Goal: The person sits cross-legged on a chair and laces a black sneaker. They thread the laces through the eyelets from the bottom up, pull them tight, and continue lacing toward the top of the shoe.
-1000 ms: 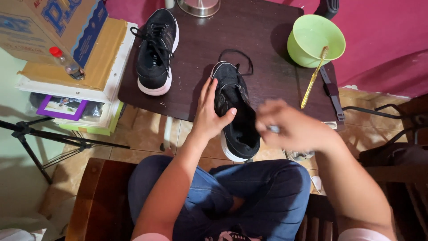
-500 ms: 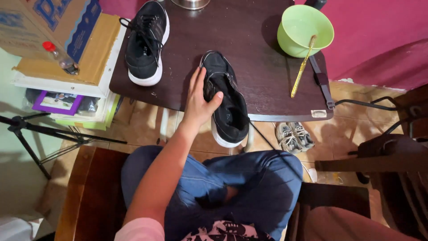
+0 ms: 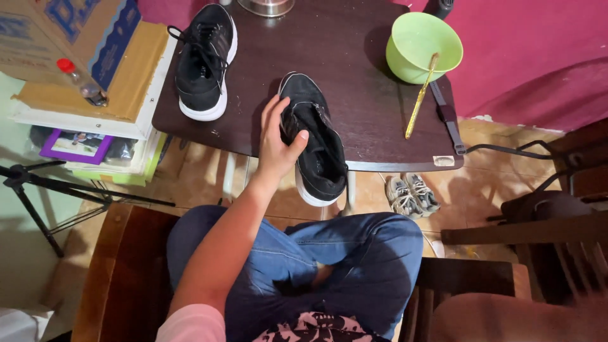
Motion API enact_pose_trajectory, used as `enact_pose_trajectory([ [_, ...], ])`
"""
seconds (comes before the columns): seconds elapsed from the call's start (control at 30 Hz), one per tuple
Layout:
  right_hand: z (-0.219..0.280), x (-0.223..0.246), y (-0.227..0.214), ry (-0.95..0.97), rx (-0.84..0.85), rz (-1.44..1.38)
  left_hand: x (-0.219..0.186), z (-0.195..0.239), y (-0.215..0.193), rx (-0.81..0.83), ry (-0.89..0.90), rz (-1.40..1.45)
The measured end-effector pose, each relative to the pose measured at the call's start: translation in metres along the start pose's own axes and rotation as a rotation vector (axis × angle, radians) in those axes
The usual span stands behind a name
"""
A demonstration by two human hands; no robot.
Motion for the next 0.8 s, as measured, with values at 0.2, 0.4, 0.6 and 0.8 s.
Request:
enact_pose_trajectory([
  [0.2, -0.089, -0.097, 0.066, 0.128, -0.205, 0.069, -0.007, -0.033, -0.001, -0.066, 0.148, 0.027],
  [0.4, -0.110, -0.210, 0.162, 0.532, 0.125, -0.143, 0.018, -0.061, -0.016, -0.010, -0.046, -0.142],
  [0.6, -0.100, -0.249, 0.224, 0.635, 0.130, -0.236, -0.016, -0.024, -0.027, -0.137, 0.093, -0.144],
  [0.8, -0.078, -0.283, 0.260, 0.585, -0.129, -0.534, -0.010, 0.126, -0.003, -0.247, -0.054, -0.157],
])
Point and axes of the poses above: each hand's wrist, its own z-axis away from the middle knuckle, its own y-axis out of the palm, x = y × z, the point moved 3 cm from there along -z, towards the middle knuckle, and after that the axes turned 5 degrees about -y, right-handed, at the moved point
